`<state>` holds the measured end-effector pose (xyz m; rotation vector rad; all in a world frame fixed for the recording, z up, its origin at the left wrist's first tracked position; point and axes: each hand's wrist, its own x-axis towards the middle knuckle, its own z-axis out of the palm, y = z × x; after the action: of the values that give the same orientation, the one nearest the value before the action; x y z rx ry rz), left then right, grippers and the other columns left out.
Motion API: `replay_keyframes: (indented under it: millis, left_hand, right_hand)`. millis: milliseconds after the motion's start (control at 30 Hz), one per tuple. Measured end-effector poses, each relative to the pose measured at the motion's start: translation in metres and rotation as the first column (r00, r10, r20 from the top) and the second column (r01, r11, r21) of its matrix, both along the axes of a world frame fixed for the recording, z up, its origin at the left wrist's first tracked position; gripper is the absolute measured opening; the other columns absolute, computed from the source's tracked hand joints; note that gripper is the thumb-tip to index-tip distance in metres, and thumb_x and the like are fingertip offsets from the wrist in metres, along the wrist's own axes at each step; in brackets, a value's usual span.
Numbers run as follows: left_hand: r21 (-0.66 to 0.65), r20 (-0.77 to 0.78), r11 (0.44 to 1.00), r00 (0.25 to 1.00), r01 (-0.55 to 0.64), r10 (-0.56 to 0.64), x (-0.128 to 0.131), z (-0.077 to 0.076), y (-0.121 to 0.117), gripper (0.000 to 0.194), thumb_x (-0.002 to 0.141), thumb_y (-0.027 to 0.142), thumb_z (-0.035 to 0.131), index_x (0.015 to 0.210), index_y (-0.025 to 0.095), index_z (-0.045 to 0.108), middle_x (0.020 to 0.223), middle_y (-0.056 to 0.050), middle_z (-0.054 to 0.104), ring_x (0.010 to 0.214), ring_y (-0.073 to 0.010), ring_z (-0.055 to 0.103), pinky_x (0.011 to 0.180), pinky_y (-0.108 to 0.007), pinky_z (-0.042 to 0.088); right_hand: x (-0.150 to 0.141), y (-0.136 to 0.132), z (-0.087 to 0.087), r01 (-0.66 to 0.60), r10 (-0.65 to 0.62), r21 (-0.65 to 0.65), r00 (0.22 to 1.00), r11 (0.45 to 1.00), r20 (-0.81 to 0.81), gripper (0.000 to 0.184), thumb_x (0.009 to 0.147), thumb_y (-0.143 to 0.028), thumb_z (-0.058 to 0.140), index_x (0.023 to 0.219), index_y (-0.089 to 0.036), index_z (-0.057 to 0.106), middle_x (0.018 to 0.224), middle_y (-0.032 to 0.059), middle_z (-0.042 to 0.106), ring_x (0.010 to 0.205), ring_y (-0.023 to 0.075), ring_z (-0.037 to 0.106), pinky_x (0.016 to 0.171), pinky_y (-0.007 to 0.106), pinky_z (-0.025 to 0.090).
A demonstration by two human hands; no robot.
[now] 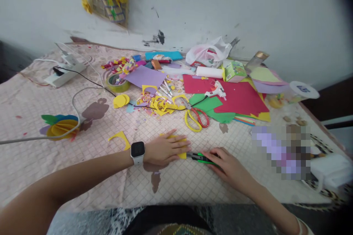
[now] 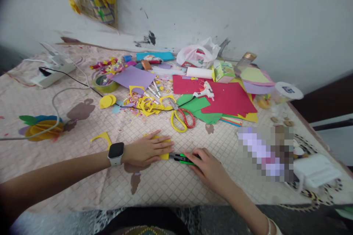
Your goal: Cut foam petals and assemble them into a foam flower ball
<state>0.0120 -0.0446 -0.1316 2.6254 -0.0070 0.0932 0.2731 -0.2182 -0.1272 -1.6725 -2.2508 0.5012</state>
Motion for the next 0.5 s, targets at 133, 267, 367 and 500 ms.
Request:
replay_keyframes:
  millis: [133,267,367,500]
  left_hand:
    - [0.009,-0.034,1.000,0.999,0.003,-0.003,0.000,0.001,-0.001,0.050,0.099,0.032,0.037,0.149,0.032,0.033,0.157,0.000,0.036,0.148,-0.0215,0.023,0.121,-0.049,0.001]
    - [0.007,-0.015,1.000,1.000,-0.001,0.001,0.000,0.002,-0.002,0.049,0.100,0.033,0.036,0.148,0.031,0.035,0.156,-0.002,0.038,0.147,-0.0222,0.024,0.120,-0.049,0.001]
    - [0.004,-0.002,1.000,1.000,-0.009,0.009,-0.001,0.000,-0.002,0.047,0.100,0.034,0.036,0.147,0.030,0.037,0.155,-0.002,0.039,0.146,-0.0230,0.026,0.120,-0.049,0.004]
    - [0.054,-0.015,0.998,1.000,0.014,-0.013,-0.001,-0.004,-0.001,0.048,0.100,0.034,0.035,0.148,0.029,0.036,0.157,-0.002,0.036,0.148,-0.0219,0.023,0.121,-0.048,0.004]
  right_hand:
    - [-0.006,-0.003,0.001,-0.032,0.031,-0.022,0.999,0.999,-0.043,0.045,0.094,-0.016,0.052,0.138,-0.026,0.052,0.111,0.0119,0.062,0.101,0.0256,0.061,0.085,0.043,0.057]
    - [-0.010,-0.004,0.002,-0.021,0.020,-0.024,0.997,0.999,-0.081,0.043,0.095,-0.016,0.052,0.137,-0.025,0.052,0.109,0.0117,0.062,0.098,0.0250,0.062,0.083,0.042,0.058]
    - [-0.012,-0.003,0.002,-0.026,0.025,-0.018,0.996,0.999,-0.084,0.042,0.094,-0.015,0.052,0.136,-0.022,0.054,0.108,0.0126,0.062,0.098,0.0253,0.062,0.083,0.042,0.058]
    - [-0.012,-0.001,0.003,-0.063,0.060,-0.035,0.994,0.997,-0.088,0.043,0.095,-0.014,0.050,0.138,-0.021,0.051,0.110,0.0133,0.062,0.099,0.0257,0.060,0.085,0.043,0.057]
